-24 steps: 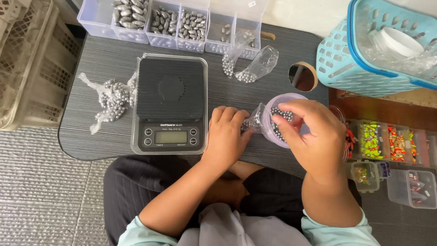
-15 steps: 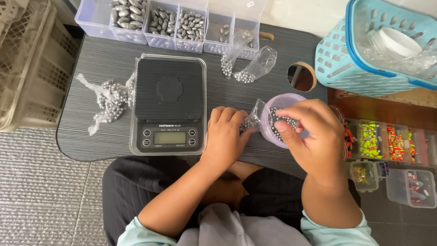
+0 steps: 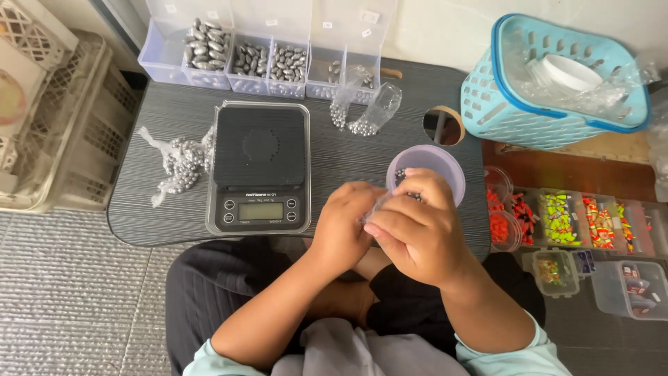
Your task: The person sits on the floor and transfers small silver beads from a purple container into clear plastic bags. They repeatedly pick up beads by hand and place them into the bags, occasionally adjusting the bag opening.
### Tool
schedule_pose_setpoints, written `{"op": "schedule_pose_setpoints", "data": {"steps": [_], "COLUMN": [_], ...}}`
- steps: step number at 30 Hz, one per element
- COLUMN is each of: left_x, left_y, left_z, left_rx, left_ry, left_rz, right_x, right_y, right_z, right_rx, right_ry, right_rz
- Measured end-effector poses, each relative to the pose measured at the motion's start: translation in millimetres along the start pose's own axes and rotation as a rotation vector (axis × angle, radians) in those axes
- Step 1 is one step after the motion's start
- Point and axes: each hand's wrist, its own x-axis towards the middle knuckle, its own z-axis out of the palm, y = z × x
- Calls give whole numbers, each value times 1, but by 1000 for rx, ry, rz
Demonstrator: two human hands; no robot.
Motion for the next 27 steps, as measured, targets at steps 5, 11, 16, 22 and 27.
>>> {"op": "schedule_pose_setpoints", "data": {"steps": [5, 11, 16, 22, 27], "left_x": [-2, -12, -8, -14, 5], "left_y": [62, 93, 111, 124, 139], "left_z": [-30, -43, -46, -39, -58], "left_rx": [-262, -624, -348, 2, -165], "left_ry": [-203, -266, -336, -421, -515], "left_rz": [-191, -419, -525, -513, -665], "right_x": [-18, -29, -31, -43, -42], "right_y": [12, 3, -2, -32, -29], "right_z": [-22, -35, -50, -31, -55], "right_rx": [91, 123, -195, 149, 205], "right_ry": [165, 199, 319, 87, -280], "right_rz": [135, 374, 327, 148, 282]}}
